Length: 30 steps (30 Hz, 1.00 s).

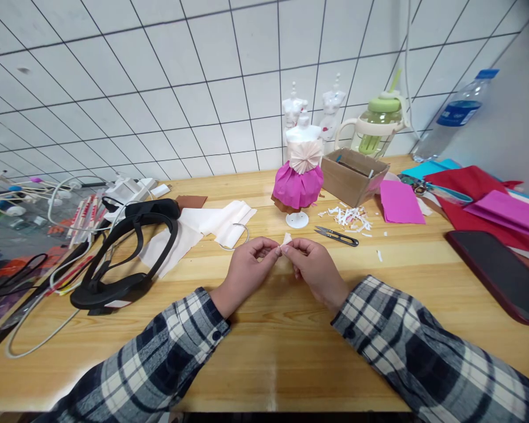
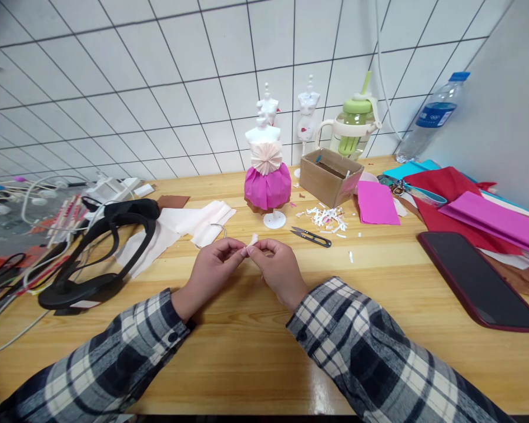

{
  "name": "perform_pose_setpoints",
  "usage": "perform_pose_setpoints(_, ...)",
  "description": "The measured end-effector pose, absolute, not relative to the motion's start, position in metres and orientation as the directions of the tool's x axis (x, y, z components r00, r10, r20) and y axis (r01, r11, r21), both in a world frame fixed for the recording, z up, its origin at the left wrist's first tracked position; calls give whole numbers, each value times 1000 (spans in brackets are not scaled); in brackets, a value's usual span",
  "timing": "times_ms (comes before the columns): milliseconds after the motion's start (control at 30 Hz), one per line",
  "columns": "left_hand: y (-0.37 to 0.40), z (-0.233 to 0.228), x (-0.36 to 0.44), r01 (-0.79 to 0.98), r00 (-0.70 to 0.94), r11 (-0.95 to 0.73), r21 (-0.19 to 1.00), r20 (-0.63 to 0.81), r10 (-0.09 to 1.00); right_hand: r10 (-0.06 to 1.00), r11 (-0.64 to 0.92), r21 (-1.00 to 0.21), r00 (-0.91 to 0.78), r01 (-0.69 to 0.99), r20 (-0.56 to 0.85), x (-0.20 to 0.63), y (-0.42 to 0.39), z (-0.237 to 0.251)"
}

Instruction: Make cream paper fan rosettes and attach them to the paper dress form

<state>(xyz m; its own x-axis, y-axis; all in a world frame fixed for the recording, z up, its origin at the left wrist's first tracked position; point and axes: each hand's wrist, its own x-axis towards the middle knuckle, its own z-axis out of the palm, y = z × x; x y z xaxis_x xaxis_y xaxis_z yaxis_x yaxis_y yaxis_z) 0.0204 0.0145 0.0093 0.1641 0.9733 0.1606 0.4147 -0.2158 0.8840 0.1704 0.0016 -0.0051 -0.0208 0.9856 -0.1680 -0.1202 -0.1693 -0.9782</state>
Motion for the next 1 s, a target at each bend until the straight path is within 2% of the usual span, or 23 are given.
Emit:
perform_pose_setpoints(200, 16, 9, 20, 254, 184, -147, 956, 102, 978, 987, -161, -972, -10, -172, -162, 168, 0, -3)
perform_pose_setpoints(633, 16, 11, 19, 183, 165, -91, 979, 60, 984, 995, -97, -992, 16, -77, -99, 169, -1, -7)
perform_pose_setpoints(867, 21, 4, 13, 68, 129, -68, 995, 59, 990, 995, -91, -972, -60, -216, -80, 172, 1, -7)
perform_pose_setpoints(1000, 25, 2, 11, 109, 68, -93, 990, 86, 994, 988, -152, -943, -77, -296, -135, 178, 6, -6)
